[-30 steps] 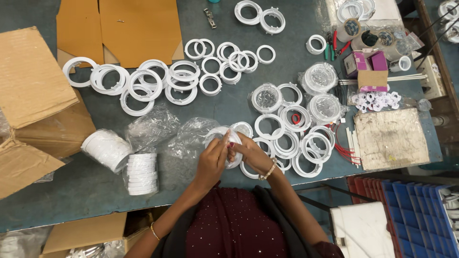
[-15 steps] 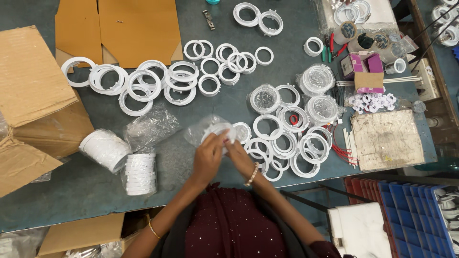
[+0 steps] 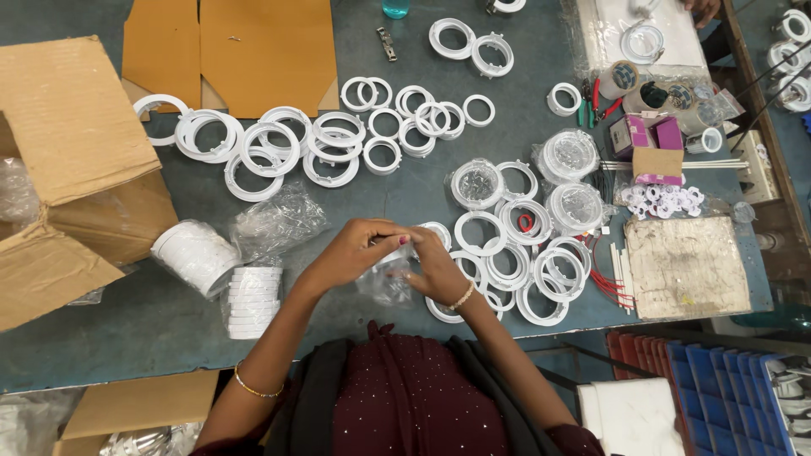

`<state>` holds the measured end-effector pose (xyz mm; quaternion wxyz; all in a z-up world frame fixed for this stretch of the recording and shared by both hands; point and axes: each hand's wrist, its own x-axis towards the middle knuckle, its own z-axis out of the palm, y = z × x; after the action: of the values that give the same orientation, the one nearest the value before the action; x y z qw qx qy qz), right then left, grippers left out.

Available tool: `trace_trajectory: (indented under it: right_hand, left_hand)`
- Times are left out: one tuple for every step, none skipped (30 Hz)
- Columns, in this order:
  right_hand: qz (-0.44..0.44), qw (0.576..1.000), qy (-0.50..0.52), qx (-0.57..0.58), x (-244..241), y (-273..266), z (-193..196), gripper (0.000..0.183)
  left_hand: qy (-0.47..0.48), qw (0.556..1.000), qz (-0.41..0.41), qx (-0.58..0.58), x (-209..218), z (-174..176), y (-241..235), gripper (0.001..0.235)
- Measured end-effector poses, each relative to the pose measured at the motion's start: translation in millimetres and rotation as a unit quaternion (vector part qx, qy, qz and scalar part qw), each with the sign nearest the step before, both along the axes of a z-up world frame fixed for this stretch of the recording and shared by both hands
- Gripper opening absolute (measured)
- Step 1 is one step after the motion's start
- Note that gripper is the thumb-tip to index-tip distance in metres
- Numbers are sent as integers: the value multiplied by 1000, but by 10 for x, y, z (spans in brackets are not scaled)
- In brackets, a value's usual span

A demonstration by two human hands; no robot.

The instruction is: The person wraps white circular plastic components individually in clear plastic wrap at a workbench. They pick up each component, wrap it, and place it on the table. The person also stacks wrapped components and places some into a cardboard box.

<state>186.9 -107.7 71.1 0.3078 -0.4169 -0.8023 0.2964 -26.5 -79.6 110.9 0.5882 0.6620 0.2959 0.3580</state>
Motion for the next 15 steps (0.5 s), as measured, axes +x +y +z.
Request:
trace_trajectory:
  right_hand:
    - [-13,998,18,-62,-23,1,-69,69]
    - [-11,996,48,-76,-17,-8,-126,62]
    - [-9,993,78,-91,-3,-24,-178,56]
    - [-8,989,107,-105,4,-37,-228,50]
    - [-7,971,186,-149,-11,-53,-282,43]
    - [-7,946,263,-192,-48,-75,-340,37]
    - [-9,912,337,-233,-70,-95,-392,32]
    - [-28,910,356,-212,-82,-88,-441,21]
    - [-47,906,373,-192,-101,-83,-493,14]
    - [-67,902,391,-171,-113,-84,-542,13]
    - [-95,906,368,-187,-118,-111,-588,14]
    - [-123,908,346,-204,-122,-136,-625,16]
    - [-149,909,322,-221,-130,-154,-651,18]
    - [-151,900,332,-237,-132,-171,-659,19]
    - [-153,892,342,-254,-124,-192,-640,21]
  left_hand:
    - [14,999,20,-42,-21,-13,20,31]
    - [28,995,40,-83,-45,-31,39,34]
    - [42,990,58,-125,-72,-55,50,38]
    - [-11,991,63,-118,-103,-82,50,44]
    - [-64,990,66,-110,-128,-110,52,50]
    - [-118,985,69,-102,-150,-141,45,56]
    - [-148,986,37,-66,-179,-174,5,61]
    - [-178,983,3,-31,-218,-211,-75,67]
    - [-208,978,-31,3,-238,-253,-168,73]
    - [-157,988,-2,11,-226,-305,-262,71]
    - [-105,994,28,16,-196,-364,-386,70]
    - [-53,997,57,21,-160,-423,-485,69]
    - [-78,993,82,-23,-110,-478,-557,58]
    - [-103,987,107,-67,-50,-525,-607,47]
    - [-128,977,132,-110,-5,-553,-643,36]
